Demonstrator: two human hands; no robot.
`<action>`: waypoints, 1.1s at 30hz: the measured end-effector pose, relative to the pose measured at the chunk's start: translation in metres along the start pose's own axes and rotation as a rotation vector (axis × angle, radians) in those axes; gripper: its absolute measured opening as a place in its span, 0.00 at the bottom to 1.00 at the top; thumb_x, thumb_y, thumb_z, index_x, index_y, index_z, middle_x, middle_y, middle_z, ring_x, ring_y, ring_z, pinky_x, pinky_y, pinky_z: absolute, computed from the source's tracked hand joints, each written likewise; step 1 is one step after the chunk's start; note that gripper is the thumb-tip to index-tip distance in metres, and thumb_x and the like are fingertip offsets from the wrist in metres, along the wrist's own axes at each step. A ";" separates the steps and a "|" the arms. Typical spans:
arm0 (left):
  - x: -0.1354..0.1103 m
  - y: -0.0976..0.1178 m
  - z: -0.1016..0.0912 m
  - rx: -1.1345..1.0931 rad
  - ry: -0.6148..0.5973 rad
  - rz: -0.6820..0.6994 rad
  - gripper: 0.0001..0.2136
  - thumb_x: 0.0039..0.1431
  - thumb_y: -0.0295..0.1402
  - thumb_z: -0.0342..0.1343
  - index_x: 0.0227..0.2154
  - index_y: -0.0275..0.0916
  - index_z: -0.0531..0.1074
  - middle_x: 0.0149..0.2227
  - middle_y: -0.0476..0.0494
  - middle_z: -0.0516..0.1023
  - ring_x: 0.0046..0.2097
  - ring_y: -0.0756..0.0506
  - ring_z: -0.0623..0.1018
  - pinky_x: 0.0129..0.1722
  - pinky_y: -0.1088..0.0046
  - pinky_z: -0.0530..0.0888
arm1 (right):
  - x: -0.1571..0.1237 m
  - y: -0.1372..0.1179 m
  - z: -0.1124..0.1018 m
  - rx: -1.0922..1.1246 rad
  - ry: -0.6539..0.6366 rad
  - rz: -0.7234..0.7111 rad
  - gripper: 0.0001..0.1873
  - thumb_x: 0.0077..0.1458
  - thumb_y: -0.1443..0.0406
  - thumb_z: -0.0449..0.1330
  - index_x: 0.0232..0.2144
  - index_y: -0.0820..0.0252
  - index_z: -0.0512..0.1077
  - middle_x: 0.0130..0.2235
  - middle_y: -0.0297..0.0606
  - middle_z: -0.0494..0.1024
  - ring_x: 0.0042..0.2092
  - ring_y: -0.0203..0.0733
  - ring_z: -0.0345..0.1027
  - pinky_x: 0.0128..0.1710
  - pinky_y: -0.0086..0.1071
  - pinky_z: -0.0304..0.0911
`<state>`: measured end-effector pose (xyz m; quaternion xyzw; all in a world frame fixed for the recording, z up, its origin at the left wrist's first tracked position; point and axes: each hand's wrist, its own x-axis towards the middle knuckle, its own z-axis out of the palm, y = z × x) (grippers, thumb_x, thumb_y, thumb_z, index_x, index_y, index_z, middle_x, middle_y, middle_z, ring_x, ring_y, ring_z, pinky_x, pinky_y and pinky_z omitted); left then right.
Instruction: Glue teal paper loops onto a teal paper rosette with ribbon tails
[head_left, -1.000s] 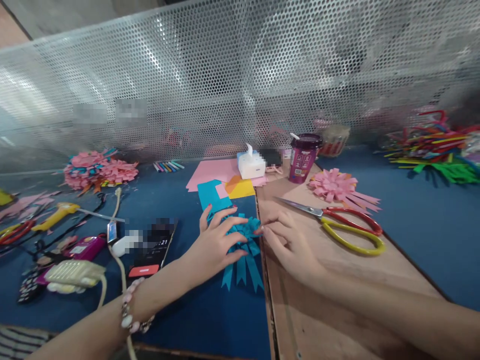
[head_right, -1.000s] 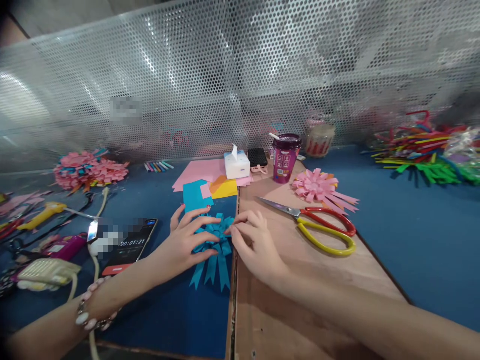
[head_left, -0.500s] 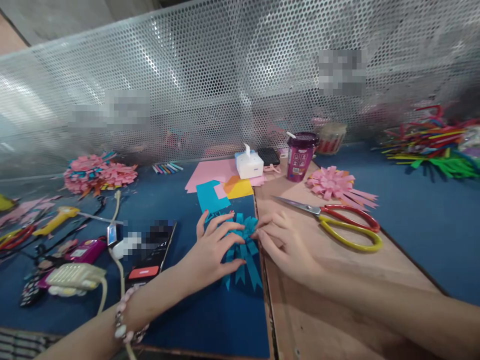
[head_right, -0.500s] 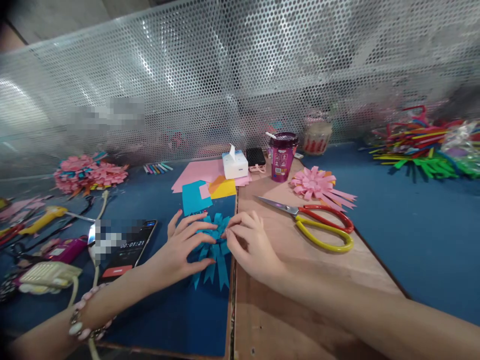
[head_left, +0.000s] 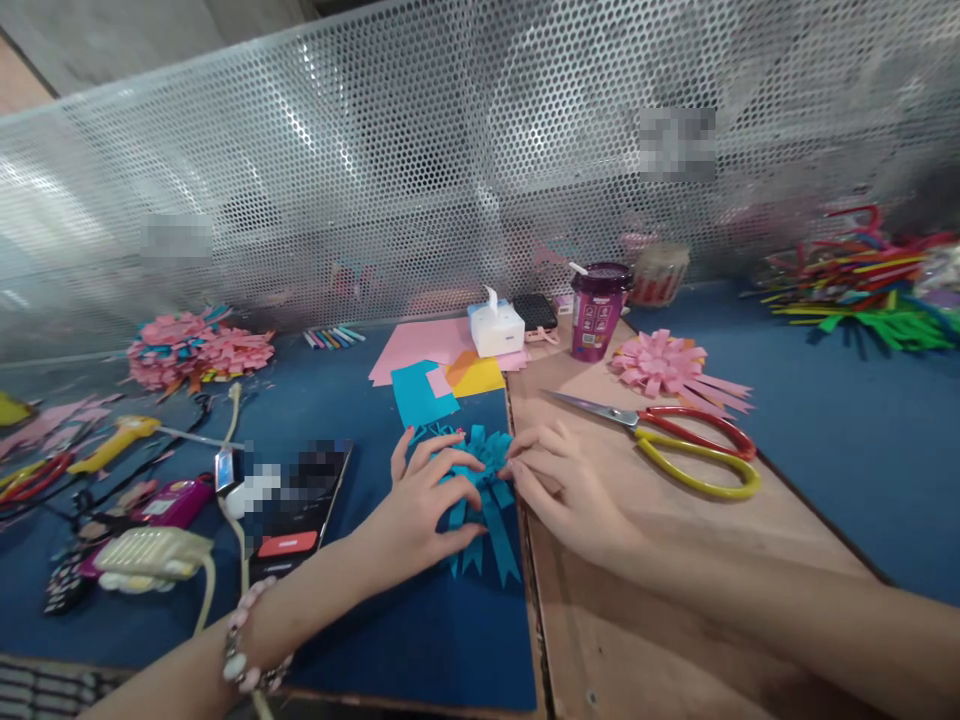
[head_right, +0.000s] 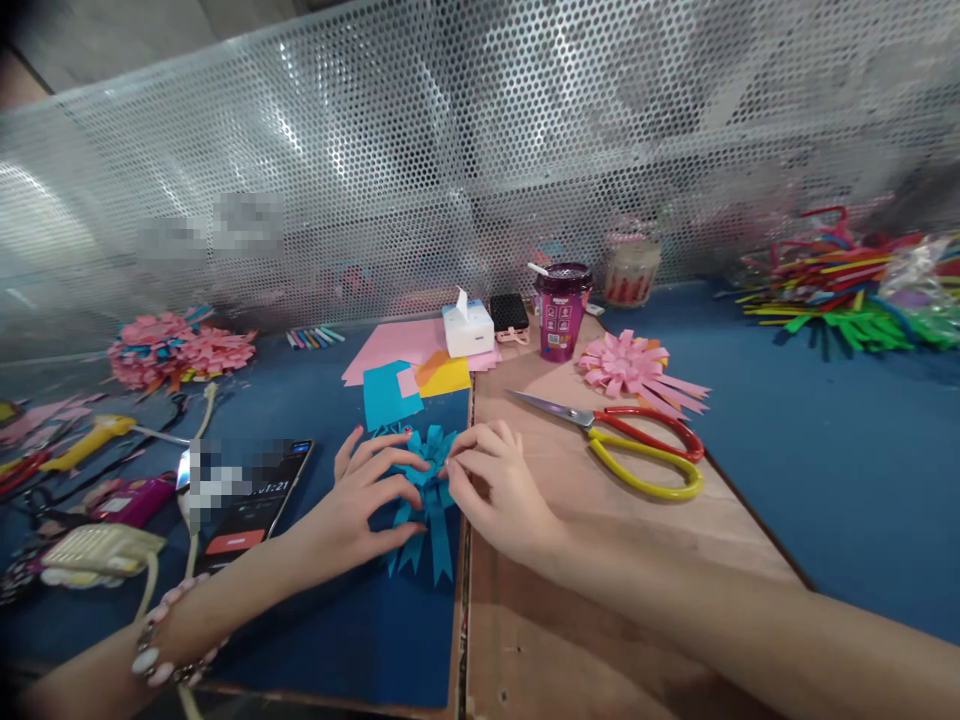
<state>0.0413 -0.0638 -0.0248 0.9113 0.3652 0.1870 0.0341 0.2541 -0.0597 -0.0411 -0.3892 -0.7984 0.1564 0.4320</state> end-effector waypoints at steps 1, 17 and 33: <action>-0.001 0.000 -0.001 -0.020 -0.010 -0.006 0.03 0.56 0.36 0.58 0.31 0.43 0.72 0.49 0.47 0.73 0.61 0.40 0.59 0.62 0.47 0.38 | 0.000 0.000 0.000 0.004 -0.004 0.003 0.15 0.62 0.67 0.48 0.27 0.60 0.72 0.37 0.38 0.73 0.43 0.41 0.65 0.47 0.43 0.53; -0.021 0.002 -0.008 0.162 0.125 0.082 0.07 0.65 0.31 0.49 0.37 0.43 0.73 0.35 0.52 0.79 0.44 0.48 0.73 0.56 0.61 0.49 | -0.023 -0.022 0.006 -0.253 -0.103 -0.454 0.10 0.57 0.68 0.52 0.37 0.59 0.73 0.30 0.39 0.76 0.35 0.42 0.66 0.33 0.37 0.58; -0.024 -0.005 0.003 0.339 0.197 0.231 0.14 0.69 0.29 0.41 0.40 0.38 0.73 0.38 0.48 0.80 0.42 0.46 0.72 0.41 0.64 0.57 | -0.046 -0.021 0.031 -0.459 -0.160 -0.554 0.13 0.59 0.66 0.52 0.40 0.66 0.75 0.46 0.42 0.78 0.47 0.45 0.69 0.43 0.36 0.62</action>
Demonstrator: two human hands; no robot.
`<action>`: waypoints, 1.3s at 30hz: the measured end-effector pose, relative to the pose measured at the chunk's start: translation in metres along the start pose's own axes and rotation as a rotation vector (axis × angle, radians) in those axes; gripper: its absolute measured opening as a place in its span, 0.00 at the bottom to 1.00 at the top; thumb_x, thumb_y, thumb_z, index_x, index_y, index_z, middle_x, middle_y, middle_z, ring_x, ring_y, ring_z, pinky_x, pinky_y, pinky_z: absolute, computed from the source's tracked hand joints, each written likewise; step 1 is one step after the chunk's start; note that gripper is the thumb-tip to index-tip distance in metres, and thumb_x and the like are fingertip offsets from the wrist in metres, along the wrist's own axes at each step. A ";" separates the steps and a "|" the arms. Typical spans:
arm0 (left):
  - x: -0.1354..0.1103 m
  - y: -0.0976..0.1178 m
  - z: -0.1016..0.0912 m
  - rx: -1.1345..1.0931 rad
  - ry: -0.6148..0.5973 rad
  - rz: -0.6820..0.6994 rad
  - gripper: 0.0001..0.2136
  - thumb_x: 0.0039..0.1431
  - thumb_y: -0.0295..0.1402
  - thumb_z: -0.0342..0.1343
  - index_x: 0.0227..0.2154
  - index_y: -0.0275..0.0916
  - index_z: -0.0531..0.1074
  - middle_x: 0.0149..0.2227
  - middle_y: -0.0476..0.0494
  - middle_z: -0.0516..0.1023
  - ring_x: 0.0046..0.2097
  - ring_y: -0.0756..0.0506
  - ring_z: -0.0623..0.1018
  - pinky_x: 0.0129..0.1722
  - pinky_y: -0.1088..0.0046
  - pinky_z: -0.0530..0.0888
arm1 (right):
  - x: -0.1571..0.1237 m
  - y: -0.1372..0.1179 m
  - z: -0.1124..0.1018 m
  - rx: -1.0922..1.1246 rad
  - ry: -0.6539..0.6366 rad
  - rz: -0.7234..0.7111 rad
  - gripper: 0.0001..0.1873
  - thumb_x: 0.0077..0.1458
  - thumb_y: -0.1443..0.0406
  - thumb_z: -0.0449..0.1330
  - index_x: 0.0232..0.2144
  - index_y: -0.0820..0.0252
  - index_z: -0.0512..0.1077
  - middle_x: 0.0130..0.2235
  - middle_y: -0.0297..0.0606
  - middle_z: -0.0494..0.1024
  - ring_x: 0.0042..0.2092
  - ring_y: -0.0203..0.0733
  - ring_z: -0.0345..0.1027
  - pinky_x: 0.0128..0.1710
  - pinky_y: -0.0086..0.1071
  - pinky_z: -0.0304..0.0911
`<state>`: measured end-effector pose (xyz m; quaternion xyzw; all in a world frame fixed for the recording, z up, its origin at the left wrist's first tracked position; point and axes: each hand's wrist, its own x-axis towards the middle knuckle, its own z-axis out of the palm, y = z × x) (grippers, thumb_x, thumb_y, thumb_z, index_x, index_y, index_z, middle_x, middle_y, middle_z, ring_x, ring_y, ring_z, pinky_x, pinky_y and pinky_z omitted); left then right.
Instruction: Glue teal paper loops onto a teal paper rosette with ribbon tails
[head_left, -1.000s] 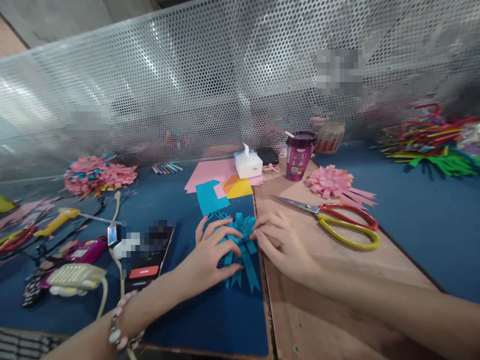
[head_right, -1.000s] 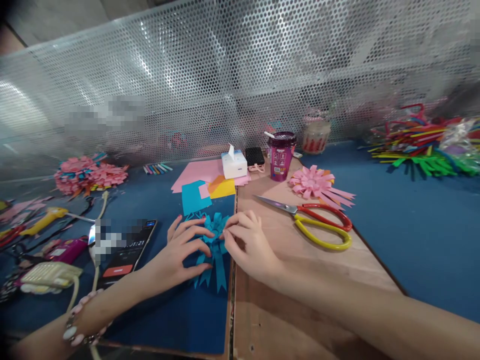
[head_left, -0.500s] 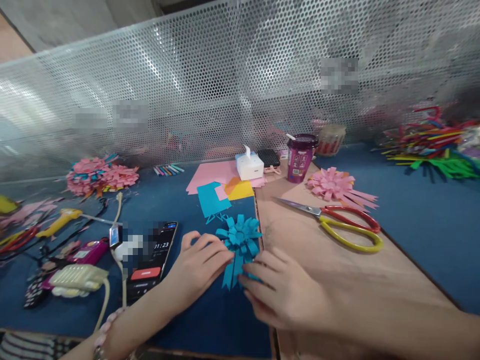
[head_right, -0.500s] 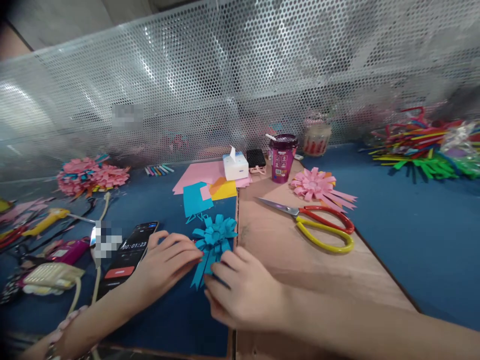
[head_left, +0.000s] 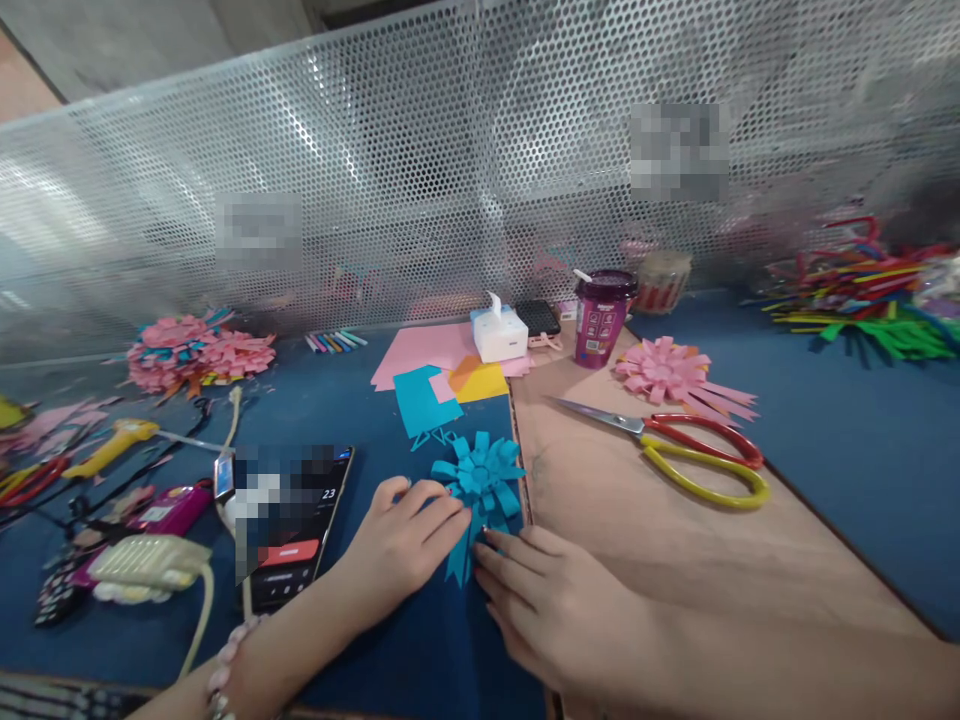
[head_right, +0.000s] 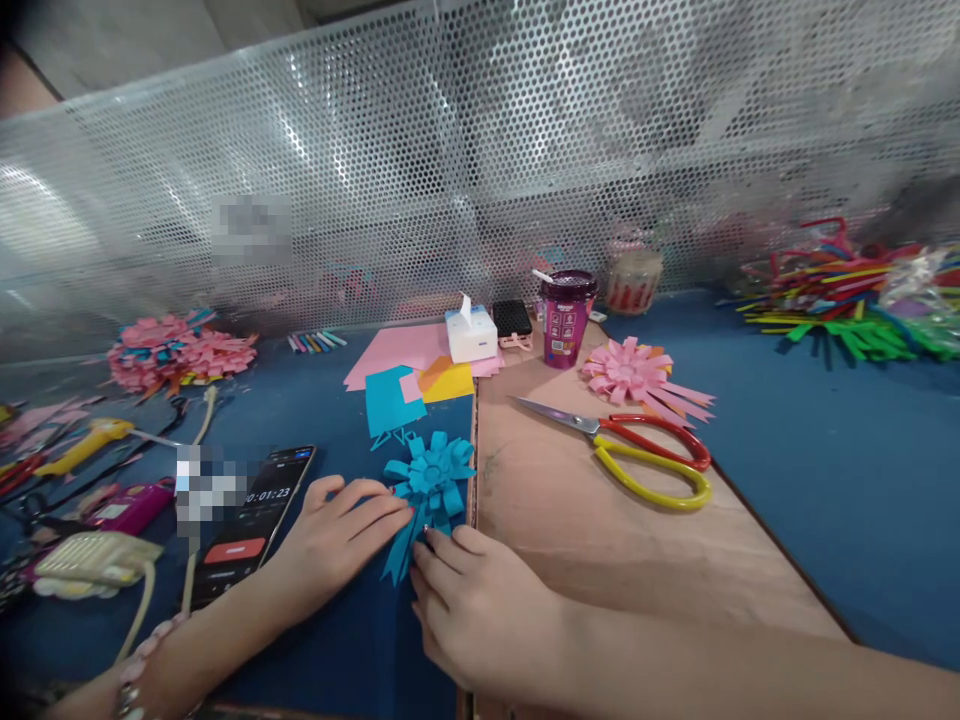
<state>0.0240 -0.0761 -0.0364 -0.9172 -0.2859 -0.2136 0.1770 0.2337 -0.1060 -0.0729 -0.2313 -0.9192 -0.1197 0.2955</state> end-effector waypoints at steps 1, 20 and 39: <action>0.000 0.001 0.000 0.010 0.006 0.003 0.14 0.68 0.29 0.41 0.40 0.38 0.73 0.38 0.48 0.80 0.42 0.46 0.72 0.41 0.64 0.57 | 0.000 0.000 0.000 0.004 -0.002 -0.002 0.13 0.59 0.66 0.53 0.41 0.66 0.75 0.46 0.43 0.78 0.47 0.44 0.69 0.43 0.36 0.62; -0.001 -0.002 0.010 0.100 -0.041 0.020 0.14 0.69 0.29 0.40 0.42 0.38 0.73 0.41 0.46 0.79 0.46 0.46 0.72 0.43 0.65 0.57 | -0.002 0.003 0.004 0.046 -0.011 -0.004 0.15 0.60 0.66 0.51 0.41 0.69 0.74 0.44 0.44 0.77 0.45 0.45 0.67 0.44 0.37 0.62; -0.005 -0.002 0.013 0.082 -0.013 -0.075 0.14 0.68 0.31 0.41 0.47 0.39 0.72 0.45 0.45 0.78 0.49 0.45 0.72 0.44 0.65 0.57 | 0.000 0.003 0.000 0.069 -0.033 0.010 0.15 0.60 0.66 0.50 0.42 0.68 0.74 0.44 0.43 0.77 0.47 0.47 0.65 0.45 0.40 0.61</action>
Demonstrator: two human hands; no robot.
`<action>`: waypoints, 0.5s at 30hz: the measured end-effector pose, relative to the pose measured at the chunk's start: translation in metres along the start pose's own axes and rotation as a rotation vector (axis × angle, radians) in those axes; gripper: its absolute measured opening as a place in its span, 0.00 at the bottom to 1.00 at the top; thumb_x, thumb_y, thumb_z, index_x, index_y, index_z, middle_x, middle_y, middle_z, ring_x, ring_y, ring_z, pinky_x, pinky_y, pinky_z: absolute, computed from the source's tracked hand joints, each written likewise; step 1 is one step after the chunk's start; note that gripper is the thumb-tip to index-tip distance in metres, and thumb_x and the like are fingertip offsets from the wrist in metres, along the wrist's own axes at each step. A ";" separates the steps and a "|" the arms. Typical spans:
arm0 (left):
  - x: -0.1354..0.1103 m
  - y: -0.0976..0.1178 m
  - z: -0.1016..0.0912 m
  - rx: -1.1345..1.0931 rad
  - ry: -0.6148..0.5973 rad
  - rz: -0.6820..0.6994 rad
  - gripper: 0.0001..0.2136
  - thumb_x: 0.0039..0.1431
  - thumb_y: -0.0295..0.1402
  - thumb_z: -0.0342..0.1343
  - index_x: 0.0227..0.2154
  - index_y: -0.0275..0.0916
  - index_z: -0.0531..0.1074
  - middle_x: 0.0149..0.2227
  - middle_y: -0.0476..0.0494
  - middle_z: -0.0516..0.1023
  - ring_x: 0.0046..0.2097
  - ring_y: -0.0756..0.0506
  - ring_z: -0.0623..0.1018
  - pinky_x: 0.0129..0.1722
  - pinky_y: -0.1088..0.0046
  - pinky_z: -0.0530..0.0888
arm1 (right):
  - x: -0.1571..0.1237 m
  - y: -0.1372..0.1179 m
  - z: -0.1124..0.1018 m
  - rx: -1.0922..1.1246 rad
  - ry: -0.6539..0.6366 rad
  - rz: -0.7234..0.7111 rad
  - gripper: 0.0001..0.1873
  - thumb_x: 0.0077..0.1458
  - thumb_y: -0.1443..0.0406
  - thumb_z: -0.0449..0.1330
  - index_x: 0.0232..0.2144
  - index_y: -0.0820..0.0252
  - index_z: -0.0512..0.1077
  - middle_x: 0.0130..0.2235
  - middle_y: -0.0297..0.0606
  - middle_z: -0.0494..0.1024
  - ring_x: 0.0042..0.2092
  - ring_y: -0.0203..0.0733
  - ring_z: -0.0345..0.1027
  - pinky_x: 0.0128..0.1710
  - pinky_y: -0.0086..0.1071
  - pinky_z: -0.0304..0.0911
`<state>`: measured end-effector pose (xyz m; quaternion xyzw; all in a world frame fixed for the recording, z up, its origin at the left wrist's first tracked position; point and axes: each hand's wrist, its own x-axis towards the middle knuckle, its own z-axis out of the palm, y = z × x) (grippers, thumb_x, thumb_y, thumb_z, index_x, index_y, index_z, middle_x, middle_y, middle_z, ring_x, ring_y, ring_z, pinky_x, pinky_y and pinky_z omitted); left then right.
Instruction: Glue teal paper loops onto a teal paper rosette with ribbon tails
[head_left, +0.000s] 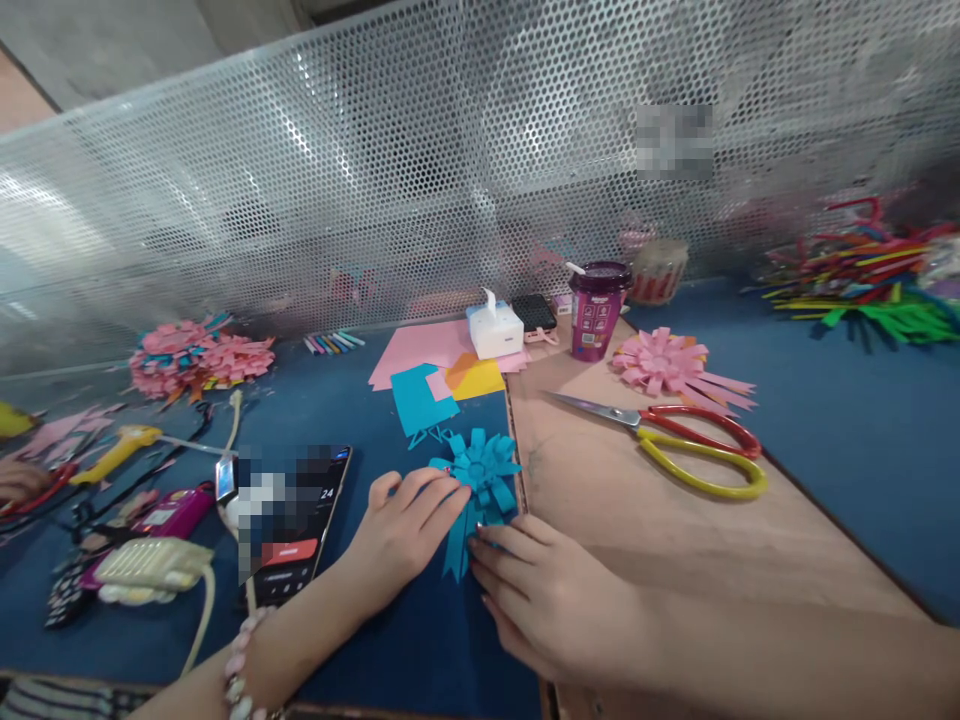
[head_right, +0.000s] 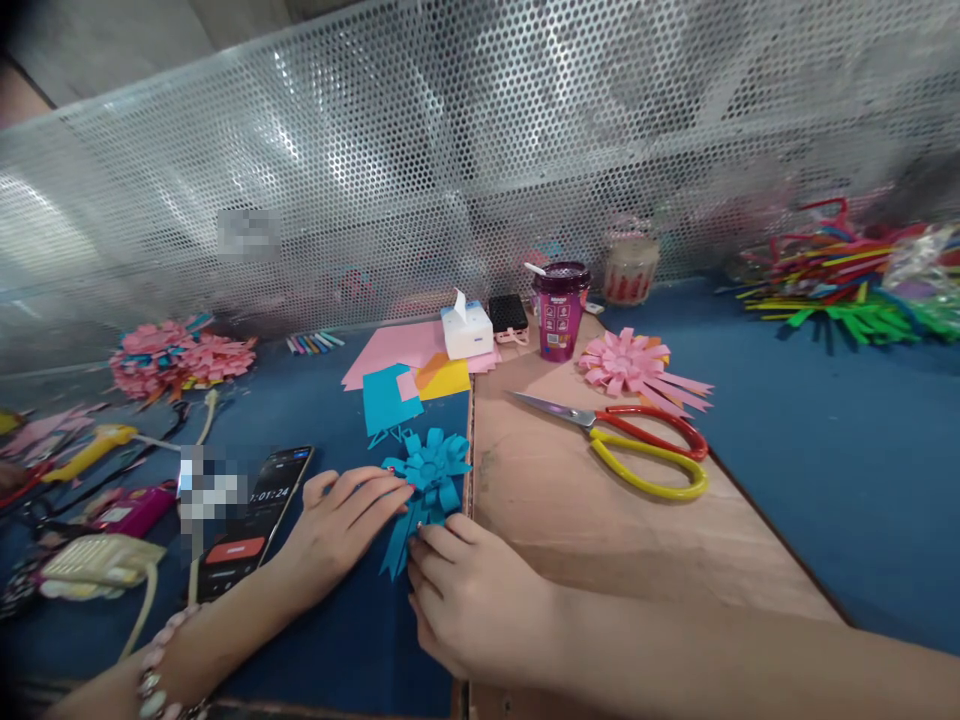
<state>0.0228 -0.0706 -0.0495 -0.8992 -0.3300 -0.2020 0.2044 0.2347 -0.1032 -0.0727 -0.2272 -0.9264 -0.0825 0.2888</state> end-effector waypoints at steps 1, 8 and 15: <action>0.000 0.000 0.001 0.003 -0.001 -0.018 0.13 0.68 0.31 0.43 0.47 0.40 0.71 0.45 0.45 0.78 0.49 0.45 0.72 0.44 0.66 0.57 | 0.000 0.000 0.000 0.004 -0.002 0.001 0.15 0.61 0.66 0.50 0.42 0.68 0.74 0.44 0.43 0.77 0.46 0.46 0.65 0.45 0.39 0.61; 0.001 0.000 0.004 -0.017 0.013 -0.101 0.06 0.63 0.32 0.53 0.36 0.42 0.74 0.40 0.49 0.79 0.48 0.45 0.73 0.46 0.64 0.55 | 0.002 0.000 -0.002 0.028 -0.024 0.017 0.14 0.61 0.66 0.50 0.41 0.67 0.73 0.44 0.43 0.78 0.47 0.46 0.66 0.45 0.39 0.61; 0.004 0.003 0.003 -0.020 0.018 -0.091 0.07 0.64 0.31 0.51 0.36 0.41 0.75 0.41 0.49 0.79 0.48 0.45 0.72 0.46 0.64 0.55 | 0.001 0.000 -0.002 0.033 -0.027 0.020 0.14 0.60 0.67 0.50 0.42 0.67 0.73 0.43 0.43 0.78 0.47 0.46 0.66 0.45 0.40 0.61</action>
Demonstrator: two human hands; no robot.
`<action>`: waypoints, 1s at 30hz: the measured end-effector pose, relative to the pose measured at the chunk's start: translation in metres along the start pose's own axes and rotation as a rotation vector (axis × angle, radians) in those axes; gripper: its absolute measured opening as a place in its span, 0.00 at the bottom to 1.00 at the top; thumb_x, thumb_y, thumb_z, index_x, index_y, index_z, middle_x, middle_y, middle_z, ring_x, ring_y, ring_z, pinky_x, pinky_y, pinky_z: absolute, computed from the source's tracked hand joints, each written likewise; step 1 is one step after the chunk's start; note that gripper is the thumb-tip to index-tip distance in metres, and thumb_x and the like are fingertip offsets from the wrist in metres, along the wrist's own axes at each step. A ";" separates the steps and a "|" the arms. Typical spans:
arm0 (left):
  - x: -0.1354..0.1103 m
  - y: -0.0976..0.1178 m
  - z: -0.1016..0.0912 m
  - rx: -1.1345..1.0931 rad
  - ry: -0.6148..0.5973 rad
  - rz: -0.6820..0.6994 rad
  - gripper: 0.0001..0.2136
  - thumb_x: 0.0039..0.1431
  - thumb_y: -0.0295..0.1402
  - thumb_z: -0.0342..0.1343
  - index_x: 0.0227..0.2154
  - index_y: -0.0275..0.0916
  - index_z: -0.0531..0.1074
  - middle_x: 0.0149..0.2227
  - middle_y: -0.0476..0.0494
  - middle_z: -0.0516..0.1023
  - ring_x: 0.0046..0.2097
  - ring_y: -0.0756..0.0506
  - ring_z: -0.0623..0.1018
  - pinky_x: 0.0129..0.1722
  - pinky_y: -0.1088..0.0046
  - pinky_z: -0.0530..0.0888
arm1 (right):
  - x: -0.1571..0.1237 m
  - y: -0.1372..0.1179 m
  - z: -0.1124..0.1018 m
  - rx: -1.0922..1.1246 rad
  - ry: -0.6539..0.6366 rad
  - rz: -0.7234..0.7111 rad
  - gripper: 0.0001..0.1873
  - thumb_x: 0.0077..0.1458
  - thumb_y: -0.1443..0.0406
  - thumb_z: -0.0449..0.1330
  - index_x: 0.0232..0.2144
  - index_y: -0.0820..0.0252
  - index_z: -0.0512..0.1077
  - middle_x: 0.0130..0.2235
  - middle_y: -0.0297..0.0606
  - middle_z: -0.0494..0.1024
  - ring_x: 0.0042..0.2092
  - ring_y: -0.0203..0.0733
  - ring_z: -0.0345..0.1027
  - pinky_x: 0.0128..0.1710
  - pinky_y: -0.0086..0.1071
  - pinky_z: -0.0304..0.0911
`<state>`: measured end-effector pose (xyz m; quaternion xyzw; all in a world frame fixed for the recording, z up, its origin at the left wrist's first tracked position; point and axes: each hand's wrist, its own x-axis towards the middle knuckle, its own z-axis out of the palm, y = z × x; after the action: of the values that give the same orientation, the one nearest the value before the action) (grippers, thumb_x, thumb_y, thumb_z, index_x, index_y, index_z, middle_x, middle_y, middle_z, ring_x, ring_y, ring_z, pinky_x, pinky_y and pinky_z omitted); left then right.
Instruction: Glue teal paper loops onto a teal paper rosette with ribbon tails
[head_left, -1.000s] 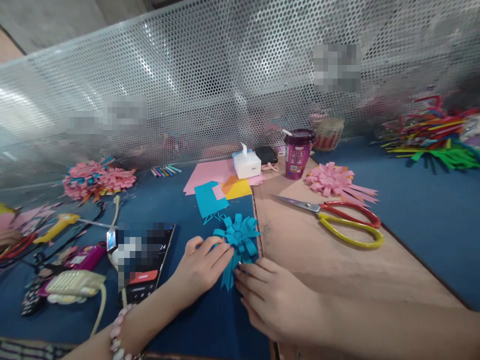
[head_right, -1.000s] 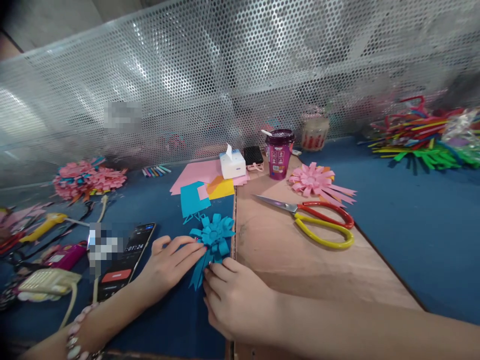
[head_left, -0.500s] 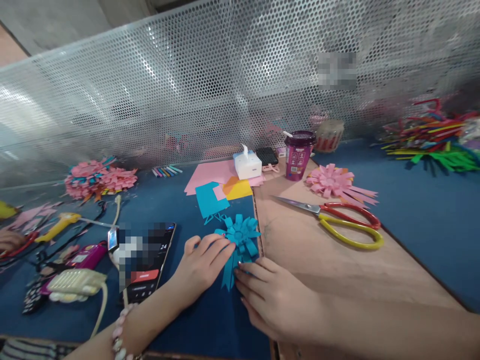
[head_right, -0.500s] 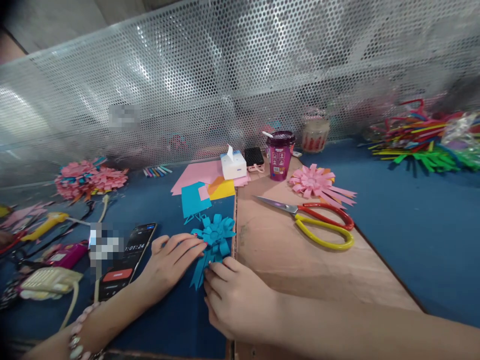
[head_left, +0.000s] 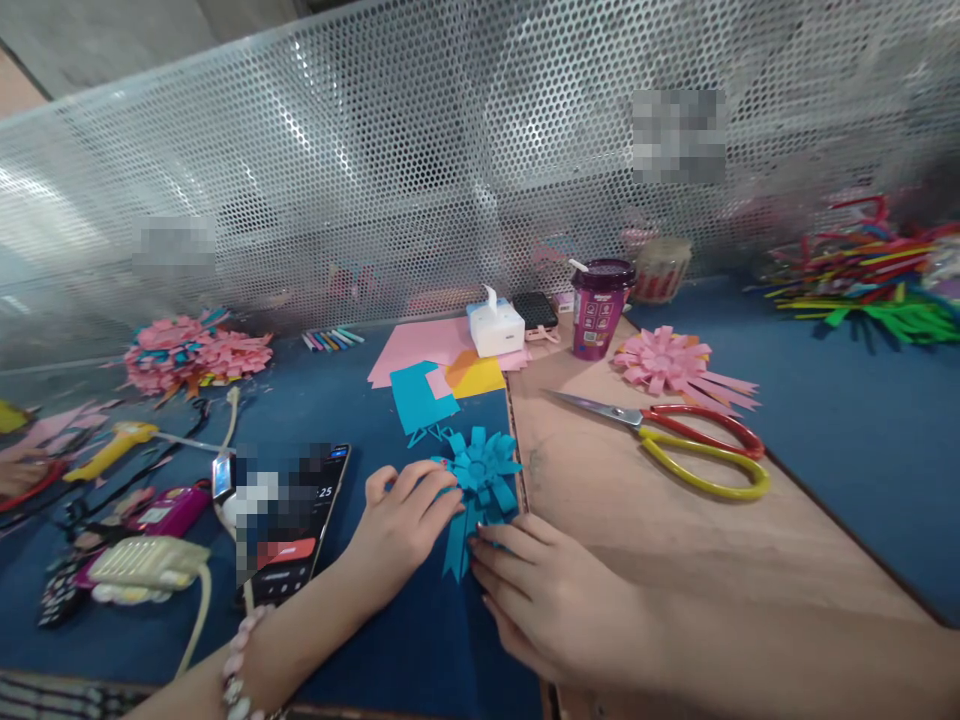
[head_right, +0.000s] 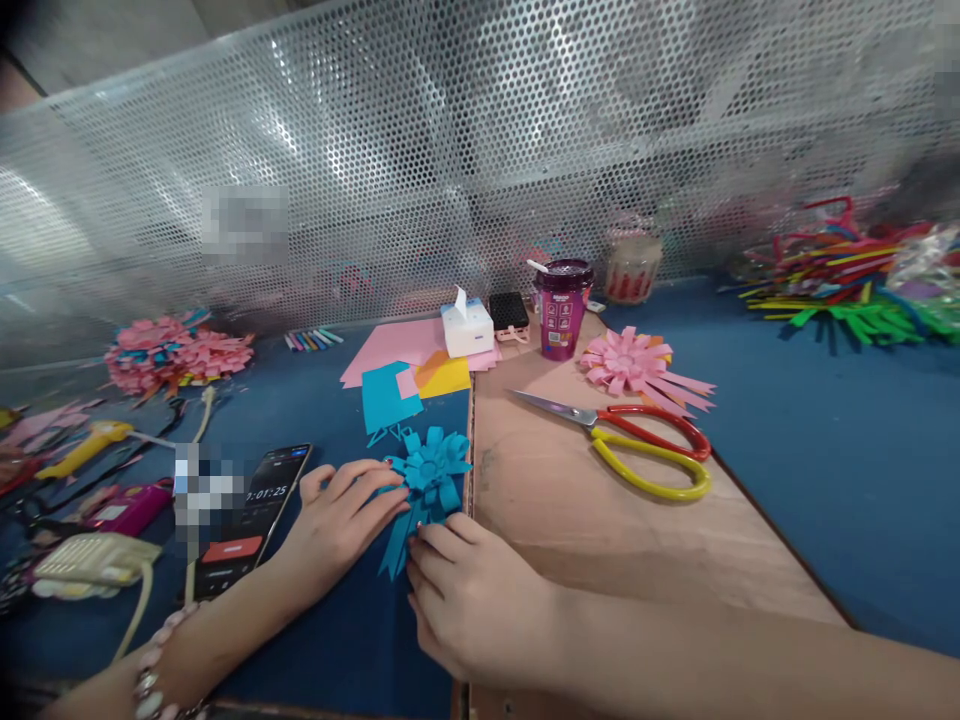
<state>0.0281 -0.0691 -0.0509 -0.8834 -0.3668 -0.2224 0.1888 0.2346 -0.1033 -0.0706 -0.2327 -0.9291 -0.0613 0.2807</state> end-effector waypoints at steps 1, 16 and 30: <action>0.000 0.000 0.000 -0.001 -0.008 0.002 0.07 0.64 0.31 0.51 0.36 0.42 0.75 0.42 0.49 0.79 0.49 0.45 0.72 0.47 0.64 0.55 | 0.000 0.000 0.000 0.002 0.002 0.001 0.14 0.60 0.67 0.50 0.42 0.67 0.73 0.43 0.43 0.78 0.47 0.46 0.66 0.45 0.40 0.61; 0.004 -0.001 -0.005 -0.007 0.015 0.029 0.08 0.65 0.32 0.50 0.37 0.42 0.74 0.43 0.49 0.79 0.49 0.44 0.73 0.43 0.63 0.56 | -0.001 0.001 0.002 -0.001 -0.012 -0.001 0.14 0.60 0.67 0.50 0.41 0.67 0.73 0.44 0.44 0.77 0.48 0.47 0.65 0.46 0.40 0.61; 0.012 -0.016 -0.015 -0.344 -0.056 -0.248 0.12 0.65 0.35 0.48 0.48 0.40 0.66 0.49 0.42 0.73 0.52 0.44 0.69 0.51 0.64 0.66 | 0.011 0.012 -0.027 0.053 0.220 0.198 0.07 0.56 0.70 0.53 0.39 0.62 0.67 0.43 0.45 0.74 0.42 0.44 0.65 0.39 0.38 0.61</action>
<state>0.0199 -0.0591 -0.0296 -0.8565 -0.4345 -0.2786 -0.0041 0.2454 -0.0949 -0.0424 -0.3076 -0.8666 -0.0336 0.3916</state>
